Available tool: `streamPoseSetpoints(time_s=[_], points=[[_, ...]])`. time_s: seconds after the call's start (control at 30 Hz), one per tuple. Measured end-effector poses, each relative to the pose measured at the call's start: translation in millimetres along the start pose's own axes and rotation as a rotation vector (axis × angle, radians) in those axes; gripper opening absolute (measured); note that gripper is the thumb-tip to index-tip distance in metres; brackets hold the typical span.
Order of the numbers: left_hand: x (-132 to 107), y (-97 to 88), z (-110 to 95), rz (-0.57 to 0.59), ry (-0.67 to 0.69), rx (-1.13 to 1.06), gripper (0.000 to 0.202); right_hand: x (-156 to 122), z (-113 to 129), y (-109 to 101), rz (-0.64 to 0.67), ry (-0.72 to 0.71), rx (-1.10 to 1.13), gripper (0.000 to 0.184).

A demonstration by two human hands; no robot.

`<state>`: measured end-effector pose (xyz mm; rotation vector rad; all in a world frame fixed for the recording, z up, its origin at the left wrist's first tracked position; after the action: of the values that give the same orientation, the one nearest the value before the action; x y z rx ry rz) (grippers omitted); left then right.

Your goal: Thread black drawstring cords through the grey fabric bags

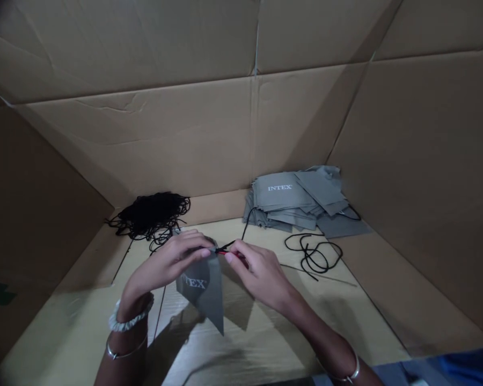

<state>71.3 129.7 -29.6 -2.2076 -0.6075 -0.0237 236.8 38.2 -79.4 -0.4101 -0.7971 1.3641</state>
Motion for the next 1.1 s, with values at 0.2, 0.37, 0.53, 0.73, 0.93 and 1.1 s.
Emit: streamPoseSetpoints(time_s=[0.2,0.37,0.53,0.73,0.93,1.1], points=[[-7.9,-11.1,-5.5,-0.142,-0.033,-0.109,0.01,10.3,14.4,-22.5,0.01,-0.177,-0.146,0.021],[-11.9,-12.5,-4.1,-0.167,0.062,-0.123,0.01,16.0,20.7,-30.8,0.075,-0.254,-0.217,0.03],[-12.8,-11.3,-4.7,-0.207,0.106,-0.111,0.01,21.0,26.9,-37.5,0.171,-0.23,-0.2,0.031],[-11.3,-9.2,-8.8,-0.251,0.091,-0.14,0.01,30.5,30.0,-43.5,0.29,-0.186,-0.062,0.032],[-11.4,-7.1,-11.4,-0.251,0.06,-0.173,0.009,39.6,23.2,-46.7,0.513,-0.098,0.158,0.035],[-14.7,-5.2,-15.8,-0.302,0.063,-0.002,0.013,40.1,14.4,-43.6,0.515,0.013,0.277,0.036]])
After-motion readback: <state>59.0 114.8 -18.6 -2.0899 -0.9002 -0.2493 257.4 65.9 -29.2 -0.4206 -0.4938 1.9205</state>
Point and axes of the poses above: each hand's wrist, its own x-axis towards the middle knuckle, its own y-axis out of the palm, z = x × y, the point moved 3 cm from there along x, towards the middle knuckle, and after that the axes turned 5 degrees about -x, right-handed, at the moved point
